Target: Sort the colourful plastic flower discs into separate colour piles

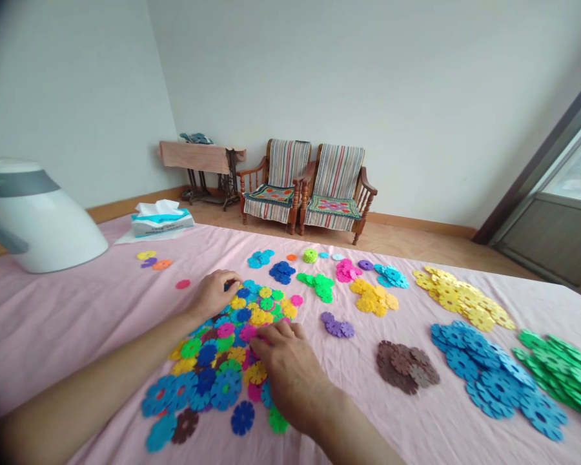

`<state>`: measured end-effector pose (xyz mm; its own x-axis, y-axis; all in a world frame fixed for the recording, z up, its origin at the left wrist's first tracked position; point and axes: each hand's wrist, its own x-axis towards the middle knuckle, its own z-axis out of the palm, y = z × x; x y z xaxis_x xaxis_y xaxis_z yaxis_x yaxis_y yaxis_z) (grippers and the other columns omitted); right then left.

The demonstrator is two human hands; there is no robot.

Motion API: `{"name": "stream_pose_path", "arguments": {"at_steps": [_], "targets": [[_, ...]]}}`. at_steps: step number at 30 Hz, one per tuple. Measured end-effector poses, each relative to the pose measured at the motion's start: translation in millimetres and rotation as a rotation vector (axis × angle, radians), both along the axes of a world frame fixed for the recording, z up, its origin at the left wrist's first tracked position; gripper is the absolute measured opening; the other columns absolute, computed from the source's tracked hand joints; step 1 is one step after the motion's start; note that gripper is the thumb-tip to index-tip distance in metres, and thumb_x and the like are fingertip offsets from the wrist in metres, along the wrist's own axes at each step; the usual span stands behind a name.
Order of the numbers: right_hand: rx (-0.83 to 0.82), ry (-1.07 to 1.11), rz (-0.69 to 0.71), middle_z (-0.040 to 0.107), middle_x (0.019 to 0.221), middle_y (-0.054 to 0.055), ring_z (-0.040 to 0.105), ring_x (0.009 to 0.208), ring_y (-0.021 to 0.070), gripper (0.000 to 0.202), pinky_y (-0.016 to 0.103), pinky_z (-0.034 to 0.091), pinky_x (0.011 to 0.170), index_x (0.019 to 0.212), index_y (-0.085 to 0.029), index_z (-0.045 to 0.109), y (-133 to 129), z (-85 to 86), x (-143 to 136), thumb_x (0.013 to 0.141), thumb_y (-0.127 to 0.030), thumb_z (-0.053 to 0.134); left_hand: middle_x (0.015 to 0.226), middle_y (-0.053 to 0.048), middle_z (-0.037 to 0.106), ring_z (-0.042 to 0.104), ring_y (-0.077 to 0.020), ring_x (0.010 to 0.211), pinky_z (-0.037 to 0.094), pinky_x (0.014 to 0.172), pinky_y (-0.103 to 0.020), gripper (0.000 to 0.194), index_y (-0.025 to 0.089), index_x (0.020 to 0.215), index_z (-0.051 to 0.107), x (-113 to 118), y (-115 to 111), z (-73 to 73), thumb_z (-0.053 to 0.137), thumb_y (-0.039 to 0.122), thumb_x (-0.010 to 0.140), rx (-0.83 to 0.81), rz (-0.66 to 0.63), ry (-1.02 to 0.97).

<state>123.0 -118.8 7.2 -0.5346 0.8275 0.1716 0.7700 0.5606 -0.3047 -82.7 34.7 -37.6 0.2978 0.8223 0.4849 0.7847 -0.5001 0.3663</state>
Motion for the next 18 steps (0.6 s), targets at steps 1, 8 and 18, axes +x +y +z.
{"name": "stream_pose_path", "arguments": {"at_steps": [1,8,18], "targets": [[0.008,-0.011,-0.013,0.060,0.117,0.005,0.048,0.105,0.0201,0.037,0.033,0.033,0.089,0.119,-0.027,0.057,-0.9,-1.1,0.9,0.088,-0.011,0.045,0.078,-0.002,0.070,0.061,-0.0177,0.076,0.045,0.072,-0.026,0.019,0.020,0.075,0.067,0.0,-0.1,0.1,0.049,0.020,0.078,-0.001,-0.001,-0.001],[-0.034,0.000,-0.094,0.065,0.089,0.004,0.053,0.087,0.0169,0.025,0.029,0.032,0.080,0.089,-0.023,0.068,-3.3,5.8,11.9,0.088,-0.013,0.045,0.078,-0.002,0.070,0.061,-0.0176,0.076,0.045,0.071,-0.026,0.018,0.021,0.074,0.066,0.8,-1.3,2.2,0.049,0.019,0.077,-0.007,-0.007,-0.008],[-0.003,0.030,-0.068,0.060,0.088,0.005,0.051,0.088,0.0165,0.026,0.027,0.036,0.078,0.092,-0.023,0.068,13.3,-1.6,-6.1,0.086,-0.011,0.046,0.078,-0.002,0.070,0.061,-0.0177,0.077,0.045,0.072,-0.027,0.019,0.021,0.074,0.067,-0.1,-0.4,0.7,0.049,0.019,0.077,0.000,-0.006,-0.004]]}}
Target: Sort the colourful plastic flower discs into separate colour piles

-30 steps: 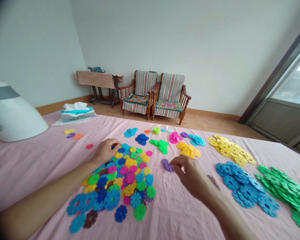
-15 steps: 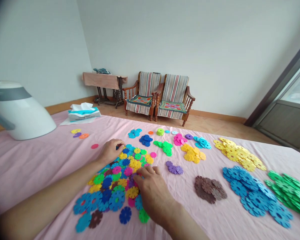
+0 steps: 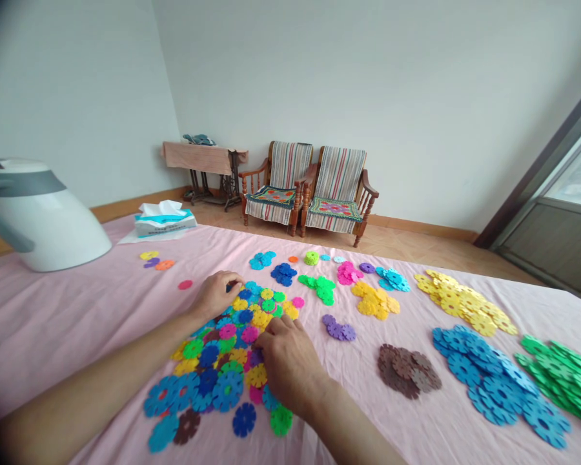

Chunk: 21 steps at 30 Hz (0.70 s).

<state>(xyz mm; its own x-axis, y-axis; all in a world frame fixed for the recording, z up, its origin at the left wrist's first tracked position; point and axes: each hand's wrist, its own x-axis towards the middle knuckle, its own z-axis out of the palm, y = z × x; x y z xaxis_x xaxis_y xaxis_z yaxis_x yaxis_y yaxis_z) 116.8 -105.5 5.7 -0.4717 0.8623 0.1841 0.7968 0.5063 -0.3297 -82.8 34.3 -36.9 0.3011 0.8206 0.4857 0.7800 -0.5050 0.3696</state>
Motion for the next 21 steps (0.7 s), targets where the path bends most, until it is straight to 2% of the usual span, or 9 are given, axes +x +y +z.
{"name": "stream_pose_path", "arguments": {"at_steps": [6,11,15,21], "targets": [[0.001,-0.062,-0.068,0.061,0.087,0.006,0.052,0.089,0.0177,0.025,0.028,0.036,0.079,0.085,-0.019,0.068,8.7,-1.3,0.1,0.089,-0.014,0.044,0.077,-0.002,0.069,0.061,-0.0179,0.076,0.045,0.071,-0.027,0.017,0.021,0.073,0.066,0.2,-0.1,0.0,0.050,0.019,0.077,-0.001,0.003,-0.002],[-0.036,-0.079,-0.108,0.061,0.090,0.007,0.053,0.091,0.0199,0.015,0.030,0.037,0.078,0.090,-0.019,0.067,9.5,6.0,-6.8,0.081,-0.020,0.055,0.078,-0.002,0.070,0.061,-0.0180,0.077,0.044,0.072,-0.027,0.018,0.021,0.074,0.067,0.1,0.2,0.3,0.049,0.019,0.077,0.006,-0.003,0.000],[-0.094,-0.105,-0.126,0.061,0.090,0.008,0.055,0.090,0.0207,0.012,0.029,0.039,0.074,0.085,-0.018,0.065,10.2,11.9,-11.3,0.077,-0.024,0.060,0.077,-0.002,0.069,0.061,-0.0181,0.076,0.044,0.071,-0.027,0.018,0.021,0.073,0.067,0.3,0.3,0.3,0.049,0.019,0.077,0.007,-0.001,0.000],[-0.159,-0.131,-0.113,0.063,0.090,0.009,0.057,0.087,0.0212,0.015,0.029,0.039,0.070,0.085,-0.015,0.062,17.6,15.3,-12.8,0.071,-0.021,0.060,0.078,-0.003,0.070,0.061,-0.0182,0.076,0.044,0.070,-0.027,0.018,0.020,0.073,0.067,0.5,-0.8,0.9,0.049,0.020,0.077,0.005,-0.003,-0.002]]}}
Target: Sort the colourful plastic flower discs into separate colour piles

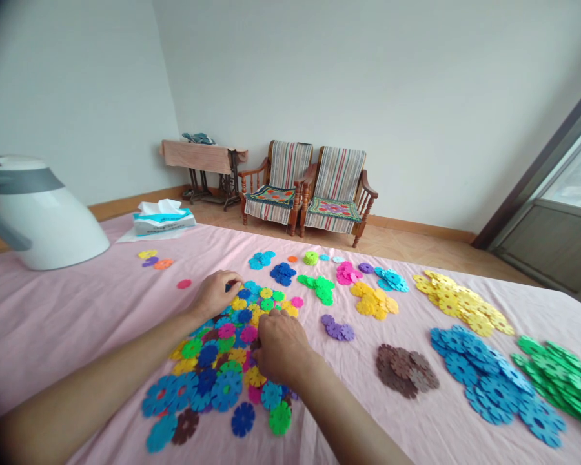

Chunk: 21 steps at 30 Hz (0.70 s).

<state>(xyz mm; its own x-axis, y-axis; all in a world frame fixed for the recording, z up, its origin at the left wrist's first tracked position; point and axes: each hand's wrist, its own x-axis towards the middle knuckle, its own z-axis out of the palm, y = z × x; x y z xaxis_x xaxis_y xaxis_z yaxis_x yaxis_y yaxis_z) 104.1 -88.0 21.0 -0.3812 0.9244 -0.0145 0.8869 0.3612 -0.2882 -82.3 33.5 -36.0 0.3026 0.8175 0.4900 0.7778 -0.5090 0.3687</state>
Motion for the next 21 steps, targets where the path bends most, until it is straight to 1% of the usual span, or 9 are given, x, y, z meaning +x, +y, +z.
{"name": "stream_pose_path", "arguments": {"at_steps": [5,9,12,16,18,21], "targets": [[-0.057,0.047,0.018,0.065,0.087,0.008,0.057,0.080,0.0191,0.016,0.026,0.036,0.062,0.082,-0.015,0.061,7.6,0.2,2.1,0.067,-0.022,0.062,0.077,-0.003,0.070,0.061,-0.0180,0.076,0.044,0.069,-0.026,0.019,0.021,0.073,0.067,-0.6,0.5,0.1,0.049,0.021,0.077,-0.002,-0.002,0.002],[-0.072,0.081,-0.011,0.065,0.079,0.003,0.057,0.072,0.0155,0.008,0.024,0.032,0.056,0.076,-0.017,0.058,5.1,-3.3,1.7,0.068,-0.017,0.057,0.077,-0.003,0.070,0.061,-0.0180,0.075,0.043,0.069,-0.026,0.019,0.020,0.074,0.067,-1.0,1.2,-0.9,0.048,0.021,0.078,0.001,-0.001,0.002],[-0.047,0.112,-0.041,0.064,0.080,0.003,0.056,0.074,0.0152,0.012,0.023,0.032,0.058,0.080,-0.017,0.058,1.1,-5.6,2.6,0.069,-0.016,0.056,0.078,-0.003,0.069,0.060,-0.0181,0.075,0.043,0.069,-0.027,0.019,0.020,0.074,0.067,-1.0,1.6,-1.8,0.048,0.021,0.078,0.000,0.003,0.003],[-0.056,0.092,-0.027,0.063,0.088,0.006,0.056,0.082,0.0182,0.020,0.025,0.035,0.065,0.084,-0.017,0.061,0.5,-4.5,6.3,0.066,-0.025,0.064,0.077,-0.002,0.069,0.060,-0.0177,0.076,0.043,0.070,-0.026,0.019,0.020,0.074,0.067,-0.7,1.9,-2.4,0.048,0.020,0.077,-0.002,0.004,0.005],[-0.069,0.073,-0.017,0.063,0.088,0.006,0.055,0.082,0.0187,0.022,0.026,0.035,0.065,0.085,-0.017,0.062,2.5,-3.0,7.2,0.065,-0.027,0.065,0.077,-0.002,0.069,0.060,-0.0177,0.075,0.043,0.070,-0.026,0.018,0.020,0.074,0.066,-0.5,1.8,-2.4,0.048,0.020,0.077,-0.002,0.006,0.005],[-0.110,0.072,0.016,0.062,0.086,0.005,0.054,0.078,0.0173,0.020,0.025,0.034,0.062,0.082,-0.017,0.062,5.9,-1.7,7.0,0.064,-0.025,0.065,0.078,-0.002,0.069,0.060,-0.0177,0.076,0.043,0.070,-0.026,0.019,0.020,0.075,0.067,-0.3,1.7,-2.0,0.048,0.020,0.077,0.001,0.005,0.003]]}}
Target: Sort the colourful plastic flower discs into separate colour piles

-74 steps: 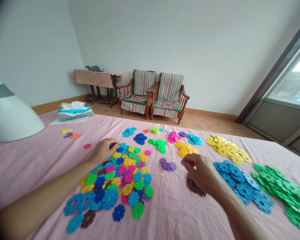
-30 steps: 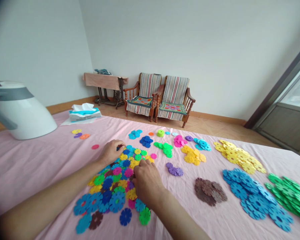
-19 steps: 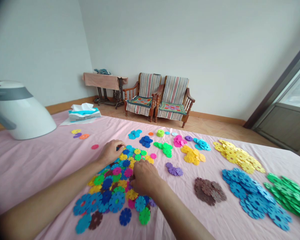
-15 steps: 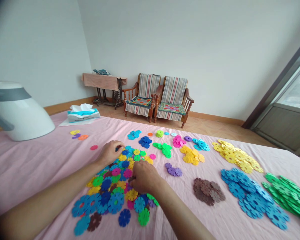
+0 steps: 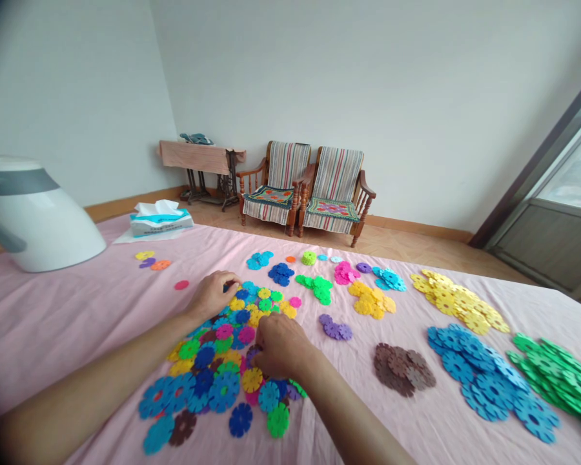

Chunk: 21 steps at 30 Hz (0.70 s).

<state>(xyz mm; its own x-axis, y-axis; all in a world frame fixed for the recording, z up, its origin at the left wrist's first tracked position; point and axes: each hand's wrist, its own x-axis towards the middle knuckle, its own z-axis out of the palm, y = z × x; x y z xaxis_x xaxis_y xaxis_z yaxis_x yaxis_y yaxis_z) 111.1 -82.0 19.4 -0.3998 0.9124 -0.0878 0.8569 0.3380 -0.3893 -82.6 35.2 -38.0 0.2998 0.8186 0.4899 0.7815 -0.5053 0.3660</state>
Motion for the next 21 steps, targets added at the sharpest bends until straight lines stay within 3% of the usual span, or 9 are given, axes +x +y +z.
{"name": "stream_pose_path", "arguments": {"at_steps": [4,9,13,21], "targets": [[-0.018,0.015,0.033,0.063,0.085,0.003,0.054,0.076,0.0160,0.016,0.024,0.034,0.061,0.081,-0.018,0.062,-0.1,0.5,-1.1,0.064,-0.021,0.063,0.077,-0.002,0.069,0.061,-0.0176,0.076,0.043,0.070,-0.026,0.019,0.020,0.074,0.067,-0.1,-0.1,0.5,0.048,0.019,0.077,0.002,-0.004,0.000],[-0.003,-0.028,0.000,0.062,0.090,0.006,0.055,0.079,0.0185,0.034,0.026,0.033,0.061,0.091,-0.016,0.059,-6.0,3.9,-4.1,0.064,-0.034,0.069,0.078,-0.002,0.069,0.061,-0.0176,0.076,0.044,0.070,-0.026,0.018,0.020,0.073,0.066,-0.3,-0.1,0.7,0.049,0.019,0.077,-0.001,-0.004,0.004],[-0.029,-0.114,0.021,0.063,0.091,0.008,0.056,0.080,0.0207,0.035,0.027,0.031,0.060,0.090,-0.016,0.060,-5.0,8.1,-8.3,0.064,-0.037,0.070,0.078,-0.002,0.069,0.061,-0.0179,0.076,0.044,0.070,-0.026,0.018,0.020,0.073,0.066,-0.2,-0.2,0.5,0.049,0.019,0.077,0.003,-0.003,0.006],[-0.017,-0.009,0.010,0.064,0.084,0.004,0.054,0.073,0.0157,0.020,0.023,0.026,0.053,0.082,-0.018,0.059,-4.9,2.0,-8.8,0.062,-0.017,0.059,0.078,-0.002,0.069,0.061,-0.0179,0.077,0.044,0.071,-0.026,0.018,0.020,0.073,0.066,-0.1,0.7,0.0,0.049,0.018,0.077,0.014,-0.003,0.011]]}}
